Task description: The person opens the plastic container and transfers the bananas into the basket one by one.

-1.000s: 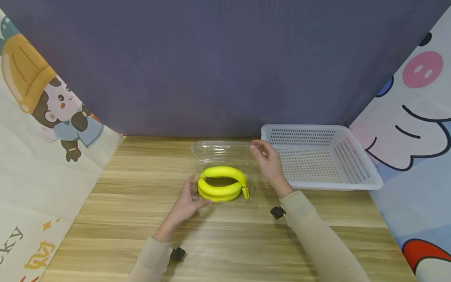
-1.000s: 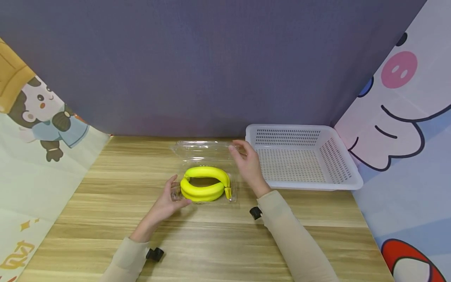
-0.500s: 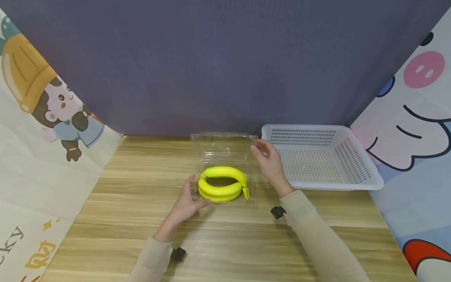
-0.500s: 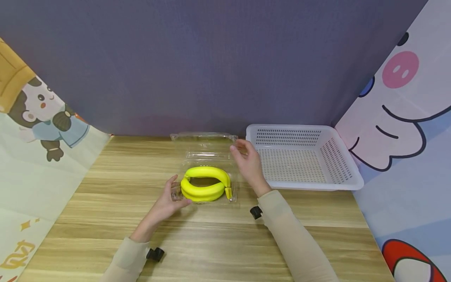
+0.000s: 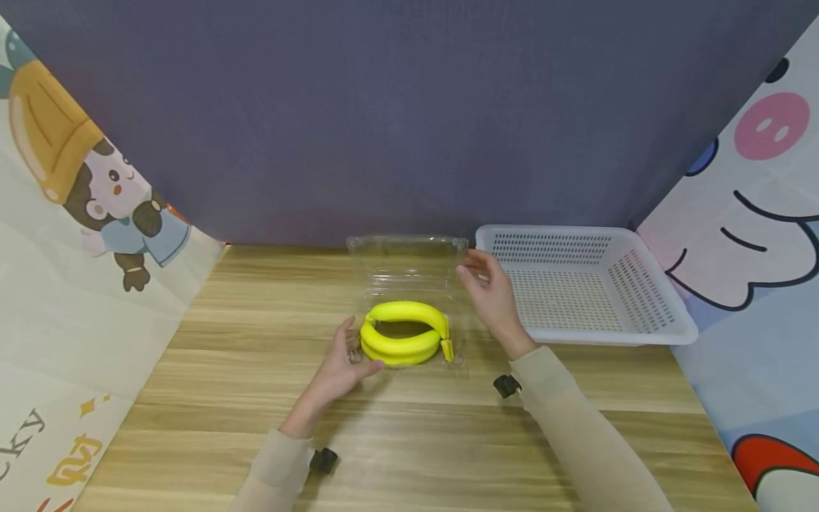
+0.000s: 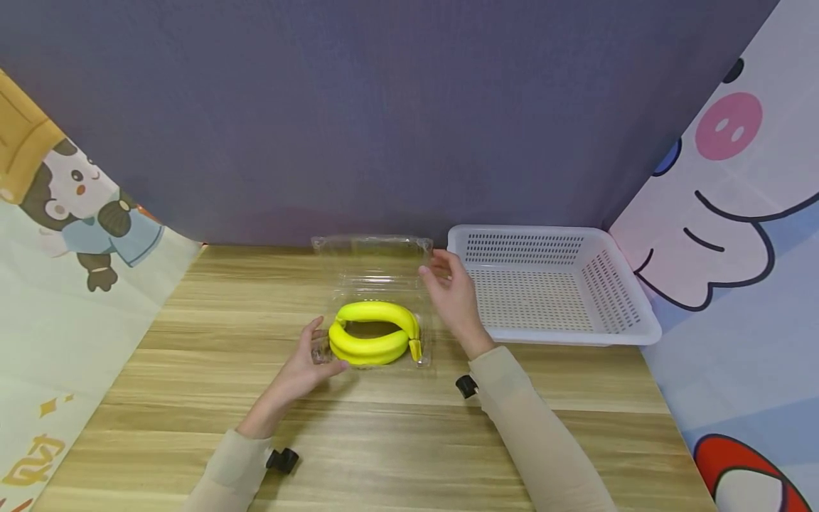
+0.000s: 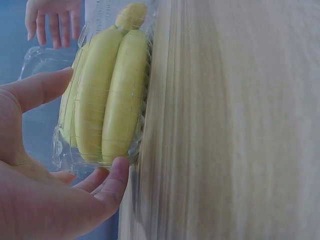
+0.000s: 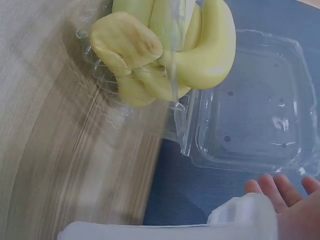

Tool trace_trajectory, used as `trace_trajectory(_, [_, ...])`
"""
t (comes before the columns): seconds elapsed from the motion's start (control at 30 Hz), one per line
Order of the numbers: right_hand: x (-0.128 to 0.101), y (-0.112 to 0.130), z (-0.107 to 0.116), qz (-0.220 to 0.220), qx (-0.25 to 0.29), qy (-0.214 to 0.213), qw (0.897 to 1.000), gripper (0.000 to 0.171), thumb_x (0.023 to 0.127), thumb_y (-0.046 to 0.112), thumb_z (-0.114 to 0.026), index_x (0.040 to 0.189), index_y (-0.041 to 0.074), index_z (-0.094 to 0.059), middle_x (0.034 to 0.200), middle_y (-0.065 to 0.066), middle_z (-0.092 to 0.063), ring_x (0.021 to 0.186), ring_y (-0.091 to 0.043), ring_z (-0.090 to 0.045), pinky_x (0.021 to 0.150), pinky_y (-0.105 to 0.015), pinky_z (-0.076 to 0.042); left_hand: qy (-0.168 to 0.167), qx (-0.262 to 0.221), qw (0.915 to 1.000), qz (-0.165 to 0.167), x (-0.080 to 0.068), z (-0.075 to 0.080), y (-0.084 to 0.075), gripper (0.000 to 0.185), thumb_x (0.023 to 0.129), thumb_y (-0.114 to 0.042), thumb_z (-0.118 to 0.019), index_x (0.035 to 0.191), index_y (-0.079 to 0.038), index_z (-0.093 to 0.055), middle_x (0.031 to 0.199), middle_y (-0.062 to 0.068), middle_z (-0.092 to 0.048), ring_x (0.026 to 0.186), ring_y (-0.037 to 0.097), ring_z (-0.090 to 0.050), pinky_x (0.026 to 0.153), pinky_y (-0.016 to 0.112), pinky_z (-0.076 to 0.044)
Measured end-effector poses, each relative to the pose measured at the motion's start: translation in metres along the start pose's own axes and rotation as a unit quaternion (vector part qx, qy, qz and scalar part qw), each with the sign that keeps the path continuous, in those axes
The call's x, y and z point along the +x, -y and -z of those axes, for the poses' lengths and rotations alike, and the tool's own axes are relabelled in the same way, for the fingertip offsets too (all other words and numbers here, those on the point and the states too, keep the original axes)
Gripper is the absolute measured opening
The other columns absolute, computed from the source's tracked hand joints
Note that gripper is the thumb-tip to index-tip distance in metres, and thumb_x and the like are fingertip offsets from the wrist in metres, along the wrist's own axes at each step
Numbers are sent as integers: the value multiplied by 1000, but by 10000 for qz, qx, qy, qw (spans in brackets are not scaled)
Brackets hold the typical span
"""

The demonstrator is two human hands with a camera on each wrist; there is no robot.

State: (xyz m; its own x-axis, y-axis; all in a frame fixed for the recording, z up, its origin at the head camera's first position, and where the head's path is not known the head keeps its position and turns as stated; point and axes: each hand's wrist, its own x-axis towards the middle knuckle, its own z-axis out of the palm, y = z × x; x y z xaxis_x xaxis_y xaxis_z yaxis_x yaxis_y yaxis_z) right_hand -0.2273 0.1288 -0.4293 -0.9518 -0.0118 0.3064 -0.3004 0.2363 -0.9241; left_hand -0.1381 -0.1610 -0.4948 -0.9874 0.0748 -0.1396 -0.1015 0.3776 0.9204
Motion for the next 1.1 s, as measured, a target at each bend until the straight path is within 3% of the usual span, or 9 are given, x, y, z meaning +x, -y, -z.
trace_trajectory(0.43, [-4, 4, -1, 251, -61, 118, 9996, 41, 98, 17, -69, 132, -3, -58, 125, -23, -63, 114, -34, -62, 102, -46, -52, 28, 10, 10000, -28, -1, 1, -1, 112, 80, -23, -87, 162, -9, -13, 153, 29, -34, 133, 44, -45, 107, 62, -42])
trace_trajectory(0.63, [-7, 5, -2, 517, -508, 247, 9971, 38, 96, 16, -72, 127, -4, -62, 123, -21, -65, 113, -35, -62, 101, -49, -51, 41, 40, 10000, -52, -1, 1, 0, 112, 80, -24, -87, 161, -9, -12, 154, 29, -34, 134, 45, -43, 108, 63, -41])
trace_trajectory(0.87, [-11, 9, -3, 1110, -1288, 431, 9845, 39, 94, 18, -74, 125, -3, -65, 123, -19, -66, 114, -34, -61, 101, -49, -49, 14, 14, 10000, -50, 0, 0, 0, 111, 80, -23, -87, 161, -9, -13, 154, 29, -33, 135, 45, -43, 108, 63, -41])
trace_trajectory(1.1, [-14, 13, -4, 1119, -1719, 677, 9764, 43, 95, 26, -73, 128, 1, -64, 127, -15, -64, 118, -31, -59, 104, -49, -48, 18, 73, 10000, 59, -1, 0, 0, 111, 80, -24, -85, 162, -11, -12, 155, 25, -33, 136, 45, -41, 110, 64, -38])
